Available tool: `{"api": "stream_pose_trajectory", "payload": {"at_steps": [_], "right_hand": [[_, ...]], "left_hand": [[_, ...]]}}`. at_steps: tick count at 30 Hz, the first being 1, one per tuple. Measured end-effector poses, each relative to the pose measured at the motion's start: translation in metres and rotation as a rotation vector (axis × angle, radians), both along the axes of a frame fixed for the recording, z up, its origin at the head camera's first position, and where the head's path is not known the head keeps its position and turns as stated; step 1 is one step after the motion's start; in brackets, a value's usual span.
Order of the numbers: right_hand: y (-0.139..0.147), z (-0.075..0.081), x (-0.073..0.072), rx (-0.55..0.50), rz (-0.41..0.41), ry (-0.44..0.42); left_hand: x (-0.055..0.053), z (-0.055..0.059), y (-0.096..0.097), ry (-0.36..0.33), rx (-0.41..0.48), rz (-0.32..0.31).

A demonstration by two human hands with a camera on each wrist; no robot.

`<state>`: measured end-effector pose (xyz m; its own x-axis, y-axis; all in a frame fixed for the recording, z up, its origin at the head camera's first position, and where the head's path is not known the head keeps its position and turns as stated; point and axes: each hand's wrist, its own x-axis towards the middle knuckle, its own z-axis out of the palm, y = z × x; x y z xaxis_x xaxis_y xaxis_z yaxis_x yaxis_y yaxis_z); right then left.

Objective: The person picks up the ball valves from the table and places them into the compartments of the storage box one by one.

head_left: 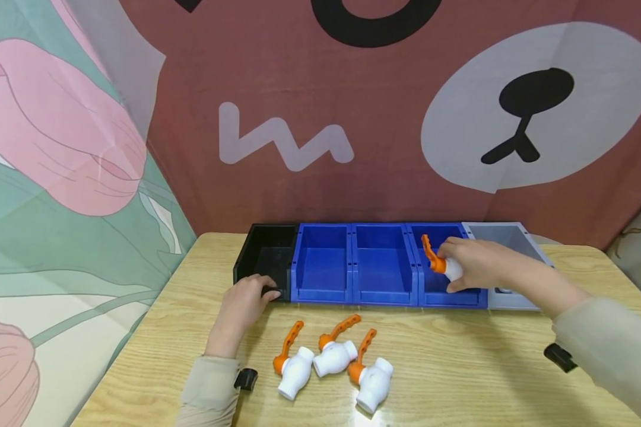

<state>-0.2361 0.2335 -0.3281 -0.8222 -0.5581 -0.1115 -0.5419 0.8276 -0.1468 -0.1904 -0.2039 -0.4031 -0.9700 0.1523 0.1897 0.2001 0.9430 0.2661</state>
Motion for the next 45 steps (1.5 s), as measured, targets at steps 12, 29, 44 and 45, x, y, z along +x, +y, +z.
{"api": "stream_pose_trajectory", "payload": {"at_steps": [12,29,44,45], "right_hand": [[0.001,-0.007,-0.019,-0.026,-0.021,-0.069],[-0.012,-0.02,-0.032,0.038,-0.056,-0.174],[-0.013,-0.038,-0.033,0.03,0.02,-0.084],[-0.014,-0.038,-0.033,0.034,0.02,-0.078]], "left_hand": [[-0.002,-0.001,0.0,-0.003,-0.006,0.001],[-0.002,-0.002,-0.002,-0.01,0.001,0.007],[-0.003,-0.003,-0.002,0.004,0.008,-0.001],[-0.003,-0.003,-0.002,0.007,0.008,-0.003]]}}
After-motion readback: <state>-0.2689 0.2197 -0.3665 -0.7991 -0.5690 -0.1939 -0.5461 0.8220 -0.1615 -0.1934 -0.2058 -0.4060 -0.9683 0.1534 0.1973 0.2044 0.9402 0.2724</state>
